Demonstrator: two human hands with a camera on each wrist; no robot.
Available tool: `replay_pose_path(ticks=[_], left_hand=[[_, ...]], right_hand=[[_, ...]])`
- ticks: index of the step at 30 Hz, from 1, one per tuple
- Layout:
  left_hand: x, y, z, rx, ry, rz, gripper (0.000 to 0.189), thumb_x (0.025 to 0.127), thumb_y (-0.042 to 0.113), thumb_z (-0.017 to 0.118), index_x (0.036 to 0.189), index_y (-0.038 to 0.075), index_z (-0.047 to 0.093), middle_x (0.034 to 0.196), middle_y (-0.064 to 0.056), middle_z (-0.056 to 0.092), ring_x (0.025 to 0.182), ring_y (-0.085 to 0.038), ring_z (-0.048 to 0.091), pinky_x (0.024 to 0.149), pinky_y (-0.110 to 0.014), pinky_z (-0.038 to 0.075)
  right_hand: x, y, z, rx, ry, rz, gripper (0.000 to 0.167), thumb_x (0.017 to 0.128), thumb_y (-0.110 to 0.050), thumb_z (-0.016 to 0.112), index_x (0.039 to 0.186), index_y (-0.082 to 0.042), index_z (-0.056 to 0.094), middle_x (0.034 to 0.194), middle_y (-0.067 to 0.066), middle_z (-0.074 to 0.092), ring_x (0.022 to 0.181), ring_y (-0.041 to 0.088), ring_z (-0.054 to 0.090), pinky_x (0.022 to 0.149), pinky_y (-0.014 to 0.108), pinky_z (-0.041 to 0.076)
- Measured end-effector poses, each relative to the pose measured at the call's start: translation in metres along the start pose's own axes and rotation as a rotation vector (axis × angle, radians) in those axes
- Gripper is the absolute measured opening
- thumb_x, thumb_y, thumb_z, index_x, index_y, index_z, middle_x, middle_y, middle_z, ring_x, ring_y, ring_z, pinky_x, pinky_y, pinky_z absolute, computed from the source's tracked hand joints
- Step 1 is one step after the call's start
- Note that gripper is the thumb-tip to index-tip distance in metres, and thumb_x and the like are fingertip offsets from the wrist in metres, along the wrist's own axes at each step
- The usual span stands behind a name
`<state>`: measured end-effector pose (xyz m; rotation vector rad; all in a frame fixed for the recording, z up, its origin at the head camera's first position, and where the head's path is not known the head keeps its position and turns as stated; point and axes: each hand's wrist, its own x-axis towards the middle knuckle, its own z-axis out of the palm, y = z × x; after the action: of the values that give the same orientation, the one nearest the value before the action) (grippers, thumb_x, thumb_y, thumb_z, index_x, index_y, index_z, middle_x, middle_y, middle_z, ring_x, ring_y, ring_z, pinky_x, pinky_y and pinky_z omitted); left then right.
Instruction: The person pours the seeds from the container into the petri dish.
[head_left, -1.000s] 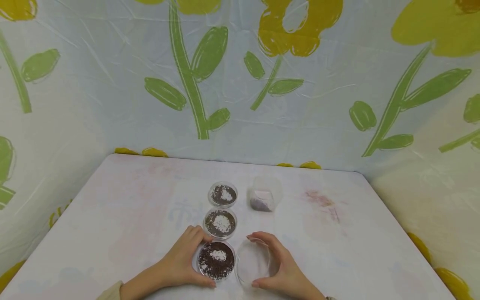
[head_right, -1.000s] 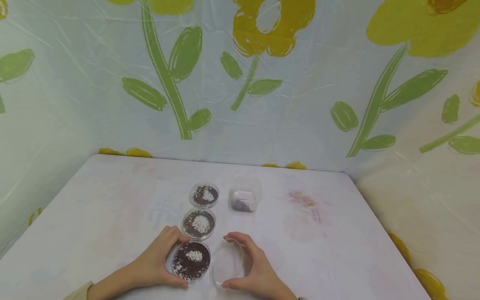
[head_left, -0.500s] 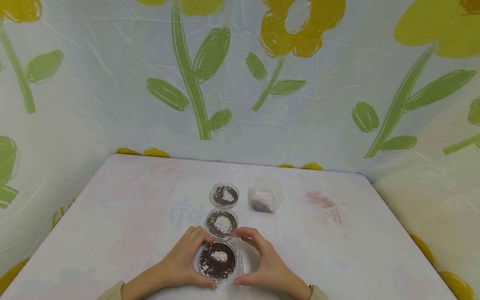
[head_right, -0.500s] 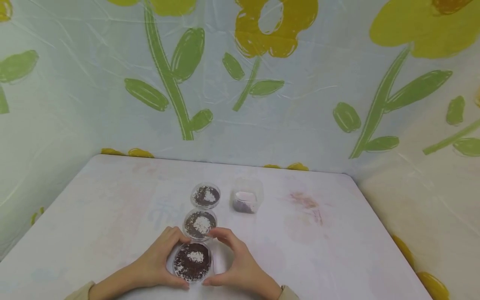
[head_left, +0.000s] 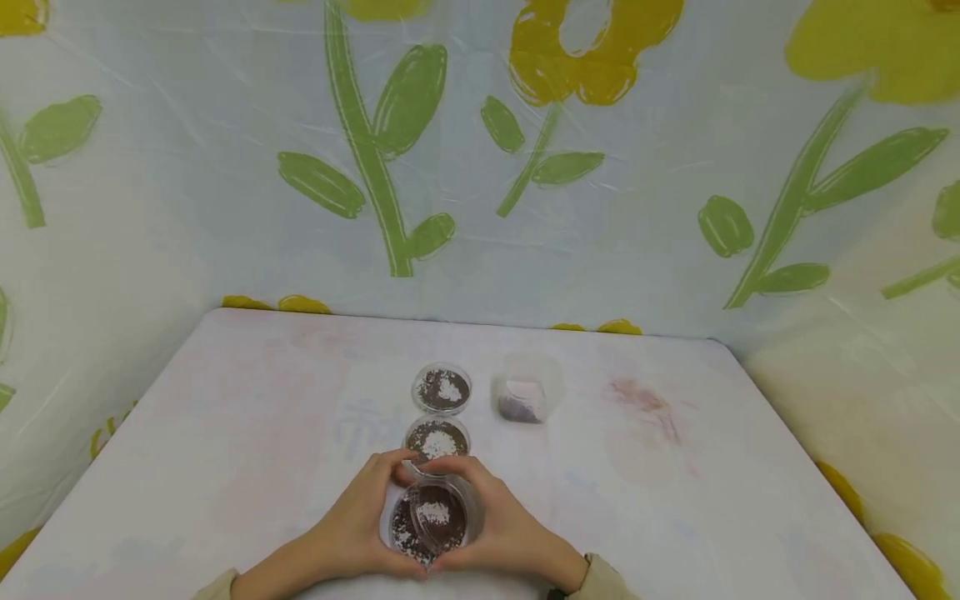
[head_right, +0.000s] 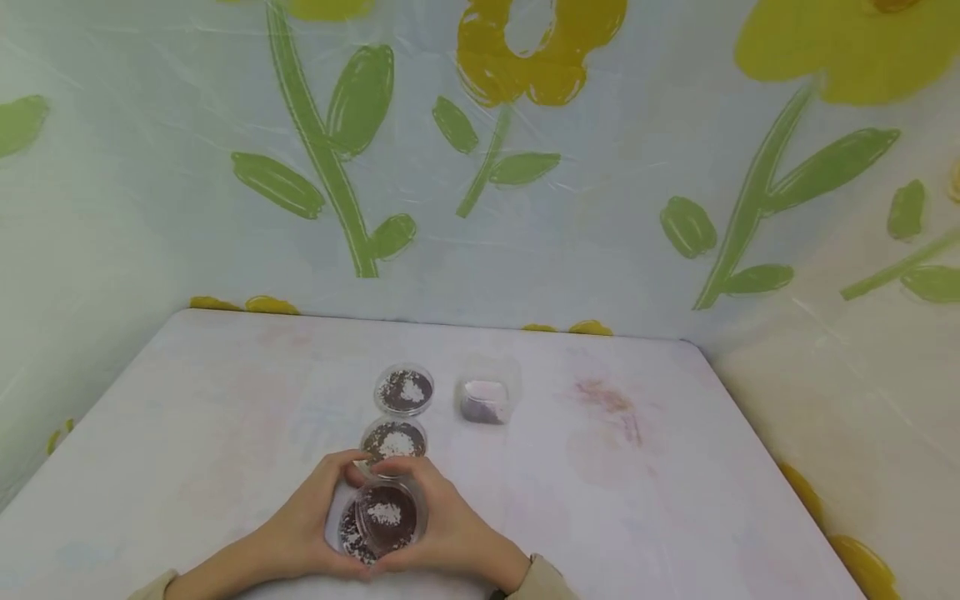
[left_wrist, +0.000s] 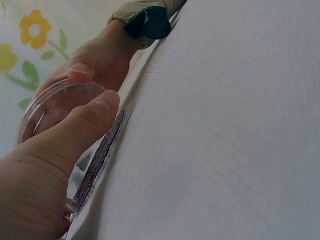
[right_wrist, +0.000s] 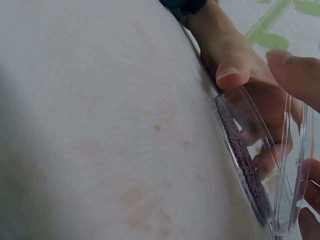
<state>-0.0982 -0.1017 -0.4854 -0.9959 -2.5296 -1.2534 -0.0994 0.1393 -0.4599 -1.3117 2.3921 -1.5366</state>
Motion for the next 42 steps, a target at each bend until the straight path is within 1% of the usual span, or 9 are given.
replay_pose_path(ticks=[6, 10, 15, 17, 22, 27, 33, 37, 42], left_hand=[[-0.004, 0.002, -0.001, 0.026, 0.012, -0.010, 0.137, 0.048, 0.073, 0.086, 0.154, 0.010, 0.026, 0.120, 0.012, 0.046, 0.111, -0.006, 0.050, 0.100, -0.042, 0.047], [-0.004, 0.003, -0.001, 0.049, 0.010, 0.007, 0.137, 0.048, 0.074, 0.085, 0.154, 0.009, 0.028, 0.123, 0.012, 0.046, 0.113, -0.007, 0.049, 0.100, -0.044, 0.047], [-0.003, -0.002, -0.003, 0.072, -0.017, 0.060, 0.135, 0.050, 0.069, 0.088, 0.153, 0.007, 0.028, 0.123, 0.012, 0.046, 0.110, -0.005, 0.048, 0.097, -0.039, 0.049], [-0.002, -0.005, -0.005, 0.067, -0.043, 0.058, 0.133, 0.050, 0.067, 0.089, 0.154, 0.009, 0.028, 0.124, 0.013, 0.045, 0.111, -0.004, 0.047, 0.098, -0.038, 0.049], [0.001, -0.012, -0.009, -0.010, -0.097, 0.050, 0.128, 0.054, 0.061, 0.091, 0.154, 0.010, 0.028, 0.130, 0.010, 0.045, 0.118, -0.006, 0.048, 0.105, -0.041, 0.045], [0.004, -0.015, -0.009, -0.042, -0.109, 0.075, 0.123, 0.058, 0.055, 0.091, 0.153, 0.009, 0.028, 0.134, 0.005, 0.045, 0.121, -0.010, 0.049, 0.107, -0.041, 0.043], [0.006, -0.016, -0.009, -0.070, -0.120, 0.088, 0.122, 0.060, 0.051, 0.092, 0.153, 0.008, 0.027, 0.131, 0.009, 0.046, 0.120, -0.010, 0.050, 0.107, -0.040, 0.042], [0.005, -0.017, -0.011, -0.084, -0.139, 0.073, 0.120, 0.061, 0.050, 0.092, 0.154, 0.009, 0.027, 0.129, 0.009, 0.046, 0.119, -0.010, 0.049, 0.107, -0.038, 0.043], [0.004, -0.021, -0.013, -0.080, -0.157, 0.086, 0.117, 0.064, 0.050, 0.091, 0.153, 0.009, 0.028, 0.129, 0.007, 0.046, 0.117, -0.010, 0.049, 0.104, -0.034, 0.043]], right_hand=[[0.016, -0.009, 0.003, -0.072, -0.087, -0.186, 0.104, 0.060, -0.021, 0.097, 0.143, 0.000, 0.039, 0.144, 0.012, 0.049, 0.131, 0.026, 0.046, 0.112, 0.036, 0.036], [0.021, -0.020, 0.002, -0.091, -0.112, -0.239, 0.104, 0.056, -0.016, 0.098, 0.140, 0.005, 0.040, 0.144, 0.017, 0.048, 0.130, 0.030, 0.047, 0.112, 0.037, 0.037], [0.021, -0.014, 0.005, -0.107, -0.113, -0.259, 0.104, 0.056, -0.017, 0.098, 0.139, 0.006, 0.040, 0.143, 0.016, 0.048, 0.131, 0.032, 0.046, 0.112, 0.038, 0.037], [0.020, -0.007, 0.006, -0.117, -0.121, -0.273, 0.104, 0.058, -0.020, 0.098, 0.140, 0.005, 0.039, 0.145, 0.016, 0.047, 0.133, 0.032, 0.044, 0.113, 0.040, 0.035], [0.019, 0.007, 0.007, -0.133, -0.142, -0.314, 0.100, 0.063, -0.023, 0.095, 0.141, 0.006, 0.040, 0.149, 0.018, 0.042, 0.136, 0.034, 0.040, 0.114, 0.044, 0.033], [0.017, 0.014, 0.006, -0.142, -0.156, -0.347, 0.090, 0.068, -0.020, 0.091, 0.139, 0.008, 0.042, 0.149, 0.021, 0.041, 0.138, 0.036, 0.038, 0.116, 0.051, 0.026], [0.013, 0.018, 0.004, -0.166, -0.198, -0.321, 0.076, 0.077, -0.022, 0.079, 0.140, 0.000, 0.044, 0.150, 0.015, 0.042, 0.141, 0.033, 0.036, 0.117, 0.056, 0.021], [0.012, 0.018, 0.003, -0.187, -0.251, -0.296, 0.073, 0.079, -0.023, 0.075, 0.142, -0.006, 0.044, 0.152, 0.010, 0.042, 0.143, 0.031, 0.033, 0.117, 0.058, 0.018], [0.014, 0.018, 0.003, -0.218, -0.295, -0.306, 0.070, 0.083, -0.025, 0.072, 0.144, -0.007, 0.042, 0.154, 0.011, 0.039, 0.145, 0.032, 0.029, 0.118, 0.058, 0.017]])
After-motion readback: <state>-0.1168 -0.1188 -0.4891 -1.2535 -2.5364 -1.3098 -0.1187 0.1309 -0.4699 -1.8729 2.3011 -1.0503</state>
